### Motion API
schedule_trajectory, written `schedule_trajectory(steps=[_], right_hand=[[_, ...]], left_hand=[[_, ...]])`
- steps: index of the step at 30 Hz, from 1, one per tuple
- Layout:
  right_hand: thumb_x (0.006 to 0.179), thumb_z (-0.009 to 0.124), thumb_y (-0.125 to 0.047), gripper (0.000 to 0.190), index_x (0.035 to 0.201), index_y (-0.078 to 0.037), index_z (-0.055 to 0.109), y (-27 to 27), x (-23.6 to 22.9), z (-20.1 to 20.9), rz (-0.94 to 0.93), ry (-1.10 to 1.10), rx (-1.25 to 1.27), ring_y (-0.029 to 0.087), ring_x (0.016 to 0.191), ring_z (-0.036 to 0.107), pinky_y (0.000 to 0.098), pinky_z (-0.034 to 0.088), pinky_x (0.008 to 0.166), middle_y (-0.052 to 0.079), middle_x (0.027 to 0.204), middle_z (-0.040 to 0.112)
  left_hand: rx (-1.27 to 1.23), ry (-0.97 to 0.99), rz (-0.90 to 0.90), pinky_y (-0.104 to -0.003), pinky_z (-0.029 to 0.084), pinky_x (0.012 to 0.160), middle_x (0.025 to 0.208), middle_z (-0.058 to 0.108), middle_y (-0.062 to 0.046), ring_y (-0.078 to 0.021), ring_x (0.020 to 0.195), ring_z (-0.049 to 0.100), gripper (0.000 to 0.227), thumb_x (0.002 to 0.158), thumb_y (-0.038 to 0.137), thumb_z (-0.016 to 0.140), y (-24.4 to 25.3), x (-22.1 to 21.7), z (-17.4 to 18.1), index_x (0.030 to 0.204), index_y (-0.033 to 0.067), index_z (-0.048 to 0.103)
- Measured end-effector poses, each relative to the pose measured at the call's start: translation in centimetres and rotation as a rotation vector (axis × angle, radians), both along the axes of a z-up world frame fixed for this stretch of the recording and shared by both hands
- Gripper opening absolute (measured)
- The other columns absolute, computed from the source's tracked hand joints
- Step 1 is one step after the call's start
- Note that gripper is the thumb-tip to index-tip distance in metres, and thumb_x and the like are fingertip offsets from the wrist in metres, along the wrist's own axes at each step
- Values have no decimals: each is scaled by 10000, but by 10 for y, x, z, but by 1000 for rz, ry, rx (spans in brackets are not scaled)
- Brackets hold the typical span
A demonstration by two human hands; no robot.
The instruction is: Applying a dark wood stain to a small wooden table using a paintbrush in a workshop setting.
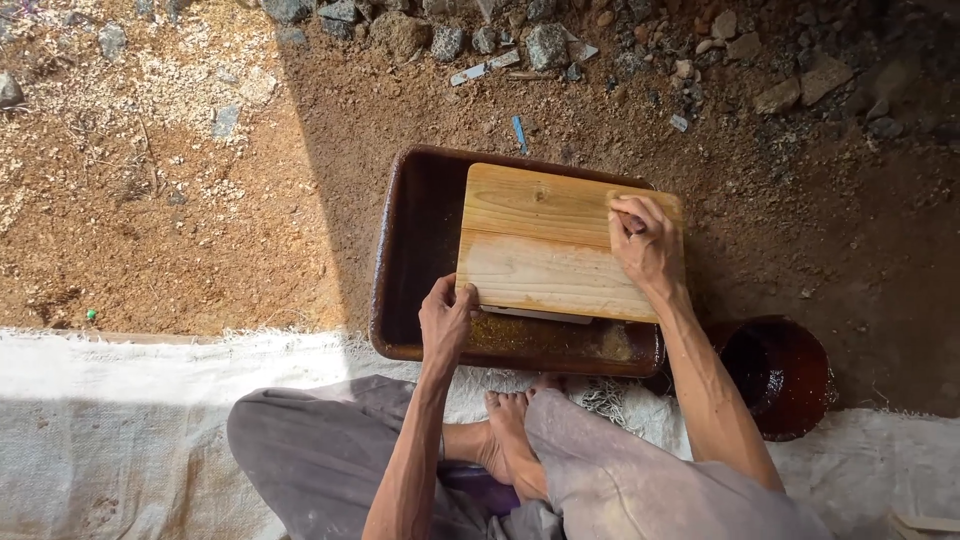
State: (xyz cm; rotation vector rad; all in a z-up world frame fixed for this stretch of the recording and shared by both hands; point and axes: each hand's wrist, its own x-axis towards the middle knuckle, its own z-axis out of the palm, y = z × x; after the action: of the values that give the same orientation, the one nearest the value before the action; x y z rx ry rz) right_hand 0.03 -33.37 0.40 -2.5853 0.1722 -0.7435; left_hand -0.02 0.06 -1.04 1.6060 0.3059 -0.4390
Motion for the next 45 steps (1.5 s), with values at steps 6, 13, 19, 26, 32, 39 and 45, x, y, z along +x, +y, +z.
schedule_trajectory(steps=[6, 13, 19, 26, 32, 39, 45], right_hand=[[961, 785, -174, 205, 1128, -54, 780, -75, -5, 5, -269, -59, 570, 311, 920, 748, 317, 657, 709, 253, 1028, 704], [925, 761, -167, 66, 985, -144, 748, -60, 3, -10, -436, 151, -104, 353, 931, 751, 483, 647, 748, 103, 956, 710], [897, 771, -93, 136, 998, -168, 718, -64, -12, -27, -283, -42, -47, 377, 836, 755, 476, 631, 685, 88, 891, 706], [938, 741, -135, 104, 950, -222, 685, 5, -3, 1, -144, -40, -226, 290, 829, 762, 406, 649, 673, -2, 947, 681], [961, 788, -227, 28, 983, -212, 778, -42, -13, 3, -127, 52, 120, 328, 967, 764, 438, 609, 825, 43, 998, 769], [931, 733, -163, 56, 969, -155, 692, 22, -22, 5, -281, 205, -214, 347, 978, 767, 460, 634, 877, 86, 1002, 725], [938, 815, -108, 70, 999, -143, 809, 80, -37, 13, 73, -121, 310, 241, 1000, 777, 337, 621, 841, 20, 1005, 792]], left_hand=[[-21, 15, -5, -360, 601, 671, 793, 767, -149, -241, 731, 772, 443, 906, 315, 695, 0, -1, -1, 1255, 48, 750], [-8, 11, -16, -346, 607, 647, 787, 773, -154, -237, 713, 773, 406, 909, 301, 692, 2, -1, -2, 1242, 78, 758], [482, -160, -228, -617, 434, 1125, 1153, 694, -292, -449, 1131, 708, 674, 992, 504, 629, 4, -9, 50, 1481, 44, 561], [412, -748, -491, -450, 576, 724, 857, 664, -90, -352, 833, 743, 385, 977, 332, 670, -73, -35, 83, 1342, 216, 705], [611, -580, -332, -438, 555, 825, 972, 672, -131, -309, 938, 709, 365, 1041, 296, 614, -8, -10, 53, 1342, 102, 686], [473, -243, -220, -540, 559, 891, 1014, 749, -169, -417, 1031, 728, 365, 1033, 382, 576, 27, 8, -39, 1245, 151, 763], [207, -23, -137, -489, 561, 850, 788, 759, -141, -308, 862, 733, 411, 955, 399, 597, 26, 5, 30, 1207, 150, 804]])
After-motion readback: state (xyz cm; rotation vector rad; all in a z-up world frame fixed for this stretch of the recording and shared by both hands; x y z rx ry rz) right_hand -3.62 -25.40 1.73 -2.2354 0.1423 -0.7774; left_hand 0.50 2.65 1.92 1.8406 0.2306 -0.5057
